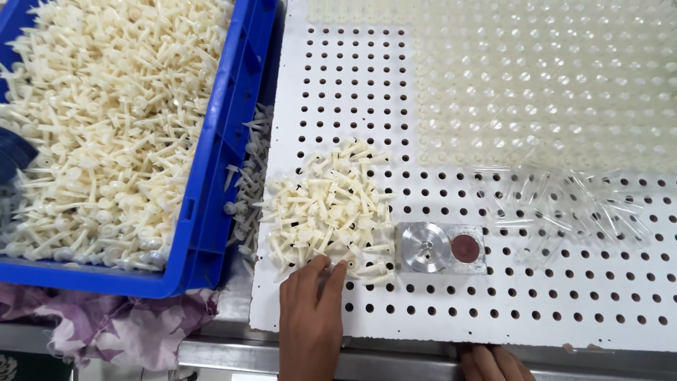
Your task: Manually assembling white plastic components and placing them into clear plastic tubes on a perforated workspace.
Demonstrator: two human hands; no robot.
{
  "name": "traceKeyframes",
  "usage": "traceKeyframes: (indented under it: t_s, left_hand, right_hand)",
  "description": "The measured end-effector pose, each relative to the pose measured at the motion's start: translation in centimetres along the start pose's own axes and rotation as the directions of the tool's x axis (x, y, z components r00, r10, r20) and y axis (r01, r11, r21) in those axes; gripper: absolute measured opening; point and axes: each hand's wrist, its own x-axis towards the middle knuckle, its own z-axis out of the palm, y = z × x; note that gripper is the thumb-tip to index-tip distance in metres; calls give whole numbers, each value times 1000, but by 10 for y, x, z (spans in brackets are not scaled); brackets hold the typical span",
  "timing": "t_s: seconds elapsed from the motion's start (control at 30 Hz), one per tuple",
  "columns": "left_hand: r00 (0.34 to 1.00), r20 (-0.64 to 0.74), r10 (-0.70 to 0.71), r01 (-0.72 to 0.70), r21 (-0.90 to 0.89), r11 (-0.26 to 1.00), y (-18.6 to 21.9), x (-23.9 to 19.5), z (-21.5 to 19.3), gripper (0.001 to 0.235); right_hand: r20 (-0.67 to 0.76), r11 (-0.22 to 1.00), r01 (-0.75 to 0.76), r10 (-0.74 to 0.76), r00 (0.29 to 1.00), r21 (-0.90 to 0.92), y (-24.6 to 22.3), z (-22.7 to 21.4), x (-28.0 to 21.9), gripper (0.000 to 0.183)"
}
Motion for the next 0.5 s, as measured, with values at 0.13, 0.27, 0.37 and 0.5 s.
traceKeyframes:
  t_s: [0.13, 0.27, 0.37, 0.5]
  left_hand:
    - [1000, -23, -2, 1, -43, 999, 2, 0, 2, 32]
    - [1000, -14, 5, -5, -32, 999, 3, 1, -1, 32]
    - [1000, -16, 8, -9, -63, 998, 3, 0, 3, 31]
    - [1000, -31, -6, 7, 7, 1000, -3, -6, 19, 32]
  right_hand:
    - [-220, 1000, -10, 6, 975, -15, 9, -33, 29, 33]
    - [-113, 989, -53, 68, 991, 135, 13, -80, 44, 35]
    - [-88, 996, 18, -11, 996, 87, 0, -105, 50, 33]
    - [-57, 983, -86, 97, 994, 163, -6, -141, 55, 40]
